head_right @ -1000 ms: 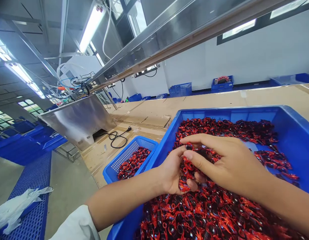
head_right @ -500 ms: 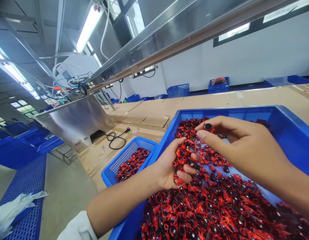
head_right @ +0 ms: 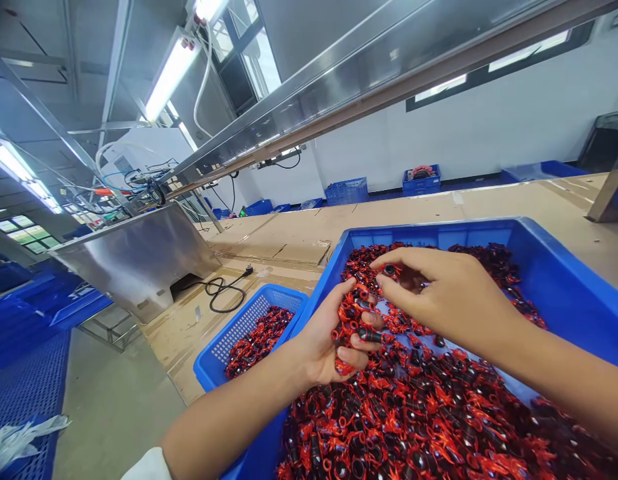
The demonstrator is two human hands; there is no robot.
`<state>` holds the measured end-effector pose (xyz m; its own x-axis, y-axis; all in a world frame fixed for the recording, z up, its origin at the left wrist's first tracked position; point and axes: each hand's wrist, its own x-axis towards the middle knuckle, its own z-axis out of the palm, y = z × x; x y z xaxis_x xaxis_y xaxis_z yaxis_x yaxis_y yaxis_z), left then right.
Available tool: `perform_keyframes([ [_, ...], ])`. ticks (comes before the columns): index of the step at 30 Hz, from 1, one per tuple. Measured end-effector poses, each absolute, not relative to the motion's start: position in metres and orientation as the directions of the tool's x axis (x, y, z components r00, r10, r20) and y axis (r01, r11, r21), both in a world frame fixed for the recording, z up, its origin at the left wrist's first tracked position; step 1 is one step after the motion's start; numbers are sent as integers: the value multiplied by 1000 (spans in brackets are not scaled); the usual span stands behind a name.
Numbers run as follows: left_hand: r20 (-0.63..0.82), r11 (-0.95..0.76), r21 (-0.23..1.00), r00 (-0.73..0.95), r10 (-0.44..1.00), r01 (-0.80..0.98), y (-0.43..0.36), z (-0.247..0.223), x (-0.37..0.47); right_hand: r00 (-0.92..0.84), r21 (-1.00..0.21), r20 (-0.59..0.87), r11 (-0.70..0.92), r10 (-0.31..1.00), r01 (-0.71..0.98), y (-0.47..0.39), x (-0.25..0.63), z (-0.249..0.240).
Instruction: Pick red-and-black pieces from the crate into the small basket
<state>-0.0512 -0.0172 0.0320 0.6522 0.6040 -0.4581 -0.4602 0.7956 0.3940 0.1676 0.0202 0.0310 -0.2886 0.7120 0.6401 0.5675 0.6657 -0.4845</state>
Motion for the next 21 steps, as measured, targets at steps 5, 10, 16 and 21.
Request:
perform_keyframes([
  [5,-468,756,458,596,652,-467,-21,36,-49,-336,-379,711,739,617,557,25,168,28],
  [10,-482,752,484,582,655,-447,-21,35,-48,-332,-373,720,744,609,554,30,171,27],
  [16,-481,730,537,557,677,-423,-19,32,-45,-387,-943,122,228,914,243,39,171,15],
  [21,-529,680,665,448,721,-309,-19,25,-40,-608,-976,10,139,794,165,31,163,6],
])
